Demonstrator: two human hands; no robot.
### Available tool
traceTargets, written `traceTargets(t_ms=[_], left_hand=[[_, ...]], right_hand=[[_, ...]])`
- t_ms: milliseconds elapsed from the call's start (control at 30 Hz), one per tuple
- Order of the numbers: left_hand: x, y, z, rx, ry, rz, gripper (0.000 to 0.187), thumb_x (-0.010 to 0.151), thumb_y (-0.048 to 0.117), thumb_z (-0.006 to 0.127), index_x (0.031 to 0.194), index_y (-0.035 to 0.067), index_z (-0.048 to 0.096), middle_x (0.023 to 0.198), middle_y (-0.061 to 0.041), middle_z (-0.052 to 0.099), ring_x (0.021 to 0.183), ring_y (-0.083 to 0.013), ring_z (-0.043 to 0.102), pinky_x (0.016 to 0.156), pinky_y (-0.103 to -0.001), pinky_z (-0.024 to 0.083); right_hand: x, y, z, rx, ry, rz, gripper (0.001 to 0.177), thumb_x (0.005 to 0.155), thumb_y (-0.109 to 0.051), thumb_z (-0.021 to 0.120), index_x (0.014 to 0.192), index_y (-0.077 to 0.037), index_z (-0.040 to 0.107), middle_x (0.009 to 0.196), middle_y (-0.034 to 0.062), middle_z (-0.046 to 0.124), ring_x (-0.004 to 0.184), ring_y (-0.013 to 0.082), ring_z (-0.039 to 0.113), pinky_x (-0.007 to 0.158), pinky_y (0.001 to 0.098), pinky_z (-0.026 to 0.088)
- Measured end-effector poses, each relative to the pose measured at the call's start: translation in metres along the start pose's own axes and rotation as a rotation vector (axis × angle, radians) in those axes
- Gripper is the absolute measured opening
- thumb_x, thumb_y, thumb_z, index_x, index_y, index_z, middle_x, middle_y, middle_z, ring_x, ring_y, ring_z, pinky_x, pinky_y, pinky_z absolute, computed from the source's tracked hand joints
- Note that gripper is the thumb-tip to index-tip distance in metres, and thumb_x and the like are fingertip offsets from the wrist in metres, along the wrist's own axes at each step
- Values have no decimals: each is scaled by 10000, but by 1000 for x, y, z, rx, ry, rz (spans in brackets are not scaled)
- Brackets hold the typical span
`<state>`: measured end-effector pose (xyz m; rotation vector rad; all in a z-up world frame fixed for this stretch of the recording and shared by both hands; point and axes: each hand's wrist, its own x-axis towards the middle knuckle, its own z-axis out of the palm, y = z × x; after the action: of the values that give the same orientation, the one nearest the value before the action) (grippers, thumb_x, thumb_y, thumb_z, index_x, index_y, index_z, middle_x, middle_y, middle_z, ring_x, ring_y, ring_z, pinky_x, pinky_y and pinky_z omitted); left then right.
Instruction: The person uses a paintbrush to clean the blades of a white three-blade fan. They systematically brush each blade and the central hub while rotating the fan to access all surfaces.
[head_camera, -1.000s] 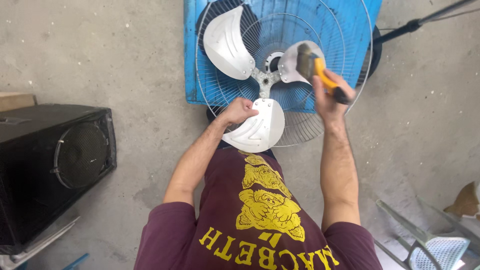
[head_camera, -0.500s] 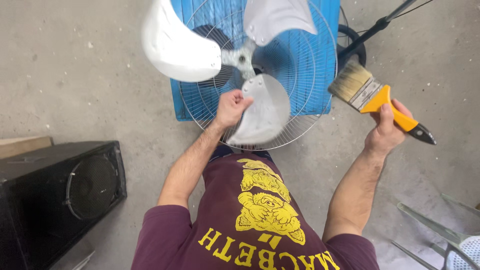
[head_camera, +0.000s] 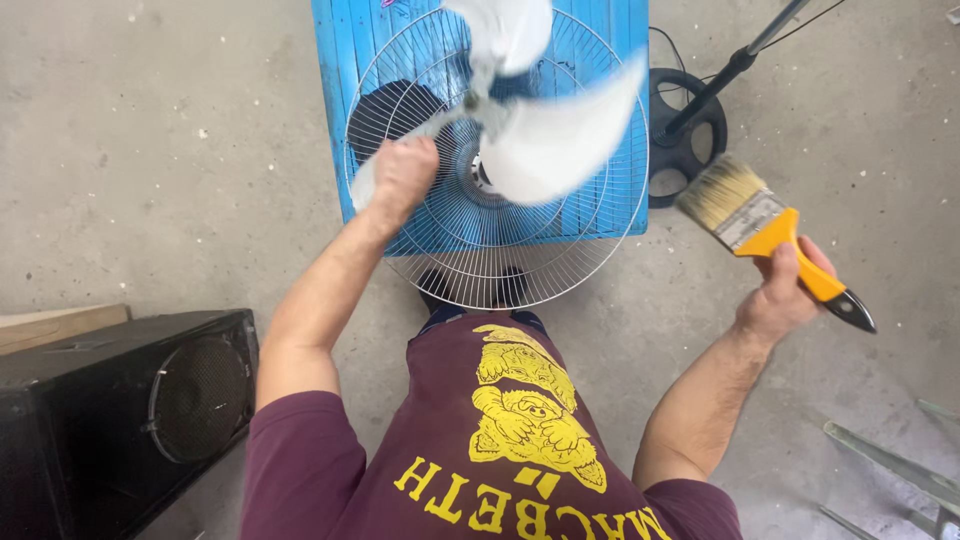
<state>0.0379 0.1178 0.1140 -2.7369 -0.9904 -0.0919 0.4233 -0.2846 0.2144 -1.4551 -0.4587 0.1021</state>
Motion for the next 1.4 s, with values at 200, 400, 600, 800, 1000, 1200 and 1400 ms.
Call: traceTargets(t_ms=[200, 400, 600, 800, 1000, 1200, 1400], left_hand=[[-35, 65, 78, 152, -202, 10, 243, 807, 151, 676, 1007, 42, 759, 935, -138, 760, 851, -312, 742, 787, -612, 512], [-61, 71, -14, -303, -509, -232, 326, 951, 355, 694, 1077, 58, 744, 1052, -152, 739, 966, -336, 704, 987, -625, 448], [-135, -22, -14, -1159, 298, -1188, 611, 884, 432, 723, 1354, 64, 593, 1305, -164, 637, 1156, -364, 608, 948, -477, 489], [-196, -19, 75, -1794, -306, -1387, 571, 917, 370, 717, 1385, 56, 629, 1214, -127, 712, 1021, -205, 602, 779, -370, 497], [-185, 21, 99, -1682, 46, -1106, 369, 810, 6, 806, 1159, -52, 700, 1057, -103, 777, 900, -158, 745, 798, -292, 609], [-186, 23, 99, -1566, -5, -1103, 352, 811, 18, 822, 1123, -83, 695, 1055, -153, 787, 940, -182, 756, 844, -300, 604], [-177, 23, 89, -1592, 17, -1162, 381, 796, 24, 818, 1136, -84, 683, 1058, -154, 782, 951, -192, 764, 848, -308, 608]], right_hand=[[-10, -5, -18, -43, 35, 53, 398, 1063, -196, 728, 1332, 50, 567, 1224, 175, 690, 1068, 246, 750, 905, 373, 670], [-18, 24, -21, -79, -33, 73, 372, 1060, -134, 741, 1333, 58, 577, 1225, 155, 671, 1074, 221, 726, 932, 355, 652], [-22, 56, 38, -124, -128, 111, 316, 1034, -56, 793, 1287, 52, 638, 1161, 136, 697, 992, 193, 708, 926, 322, 618], [-85, 93, 198, 54, -444, 479, 374, 967, -91, 783, 1290, -11, 614, 1230, 105, 665, 1090, 178, 664, 971, 312, 568], [-150, 69, 346, -430, -1054, 155, 320, 926, -252, 832, 1165, -68, 725, 1074, 121, 745, 952, 195, 721, 847, 328, 590], [-84, 28, 324, -572, -685, -703, 237, 943, -47, 850, 1121, -74, 695, 1046, 122, 748, 882, 295, 743, 765, 392, 611], [-99, 31, 283, -698, -1117, -596, 284, 766, -37, 824, 1035, -82, 745, 978, 116, 738, 867, 318, 729, 754, 423, 586]])
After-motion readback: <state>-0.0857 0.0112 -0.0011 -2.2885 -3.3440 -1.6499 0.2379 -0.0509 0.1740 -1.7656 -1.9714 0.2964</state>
